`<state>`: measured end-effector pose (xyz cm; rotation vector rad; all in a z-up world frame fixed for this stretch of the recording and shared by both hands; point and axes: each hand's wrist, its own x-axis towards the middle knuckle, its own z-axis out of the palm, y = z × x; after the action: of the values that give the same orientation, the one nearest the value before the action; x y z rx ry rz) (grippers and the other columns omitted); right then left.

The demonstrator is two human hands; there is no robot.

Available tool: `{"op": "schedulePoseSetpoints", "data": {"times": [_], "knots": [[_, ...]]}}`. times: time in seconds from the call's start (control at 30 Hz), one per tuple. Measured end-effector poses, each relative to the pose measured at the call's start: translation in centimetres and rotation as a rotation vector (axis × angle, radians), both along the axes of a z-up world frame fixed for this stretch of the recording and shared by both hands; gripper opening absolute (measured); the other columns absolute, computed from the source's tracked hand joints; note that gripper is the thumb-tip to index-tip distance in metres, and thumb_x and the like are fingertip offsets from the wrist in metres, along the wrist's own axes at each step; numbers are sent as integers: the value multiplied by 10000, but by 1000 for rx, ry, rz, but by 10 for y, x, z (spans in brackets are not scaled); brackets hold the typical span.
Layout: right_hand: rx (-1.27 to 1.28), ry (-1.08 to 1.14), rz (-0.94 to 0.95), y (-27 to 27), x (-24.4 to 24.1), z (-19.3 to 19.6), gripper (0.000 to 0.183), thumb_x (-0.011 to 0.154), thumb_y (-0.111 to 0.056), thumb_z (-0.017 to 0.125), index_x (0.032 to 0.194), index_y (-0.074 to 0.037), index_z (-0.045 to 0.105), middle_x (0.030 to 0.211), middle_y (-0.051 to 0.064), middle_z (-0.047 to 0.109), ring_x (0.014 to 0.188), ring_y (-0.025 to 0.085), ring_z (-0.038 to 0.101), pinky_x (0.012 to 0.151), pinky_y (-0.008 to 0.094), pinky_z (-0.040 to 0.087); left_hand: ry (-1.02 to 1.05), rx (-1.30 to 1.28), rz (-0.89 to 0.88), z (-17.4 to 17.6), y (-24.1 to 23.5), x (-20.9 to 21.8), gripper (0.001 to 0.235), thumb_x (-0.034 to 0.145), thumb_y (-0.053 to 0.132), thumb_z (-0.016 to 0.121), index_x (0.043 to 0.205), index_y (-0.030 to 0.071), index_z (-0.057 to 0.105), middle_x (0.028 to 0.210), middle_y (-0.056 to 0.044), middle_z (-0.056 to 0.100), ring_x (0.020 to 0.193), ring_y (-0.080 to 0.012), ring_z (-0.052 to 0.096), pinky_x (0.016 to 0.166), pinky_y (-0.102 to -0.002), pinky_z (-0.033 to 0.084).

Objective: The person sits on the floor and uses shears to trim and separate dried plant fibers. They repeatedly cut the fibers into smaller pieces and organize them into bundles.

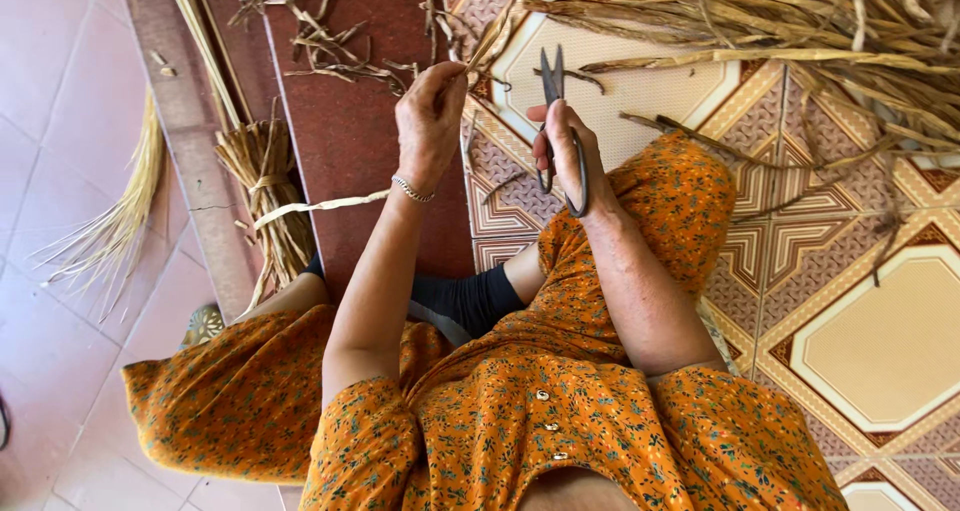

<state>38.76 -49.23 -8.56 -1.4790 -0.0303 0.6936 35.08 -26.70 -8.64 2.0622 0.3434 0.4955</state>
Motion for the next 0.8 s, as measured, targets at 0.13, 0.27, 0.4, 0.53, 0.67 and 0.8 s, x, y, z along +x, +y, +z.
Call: {"op": "schedulePoseSetpoints", "data": {"times": [0.13,0.27,0.4,0.53,0.67,0.8], "knots": [[-79,-188,129,20,7,-23,638,1052,-606,458,1235,-21,636,802,-4,597,704,62,564,616,234,491,-18,-78,40,43,7,-19,112,989,45,738,1101,41,749,902,-31,713,741,-65,603,641,-235,505],[-29,-200,128,20,10,-29,568,1068,-532,500,1236,-5,627,855,22,586,714,79,551,585,240,492,20,-36,41,55,7,-26,112,969,51,754,1081,49,763,875,-11,702,704,-50,568,624,-226,488],[-198,-386,177,10,11,-18,669,1051,-635,413,1203,-26,644,775,10,604,627,89,585,486,254,498,40,-25,48,52,2,-31,111,953,49,764,1063,53,773,818,-4,657,664,-49,520,590,-227,450],[-418,-453,225,9,10,-8,750,996,-711,330,1148,-61,671,598,-16,562,495,96,586,393,286,468,62,-26,41,43,-1,-30,100,944,50,776,1044,54,778,786,-5,615,649,-54,488,574,-228,422],[-413,-466,226,8,4,-6,692,1034,-672,317,1088,-83,675,557,-5,538,458,110,574,379,305,450,56,-58,41,25,-3,-32,92,954,52,768,1046,46,768,821,-12,658,676,-48,523,598,-228,449],[-293,-507,9,4,3,-2,593,1118,-599,376,1070,-107,703,610,-24,583,524,96,608,447,283,458,131,-214,-2,0,-16,-32,74,973,102,721,1025,71,763,893,-2,743,696,-51,626,579,-212,524]]}}
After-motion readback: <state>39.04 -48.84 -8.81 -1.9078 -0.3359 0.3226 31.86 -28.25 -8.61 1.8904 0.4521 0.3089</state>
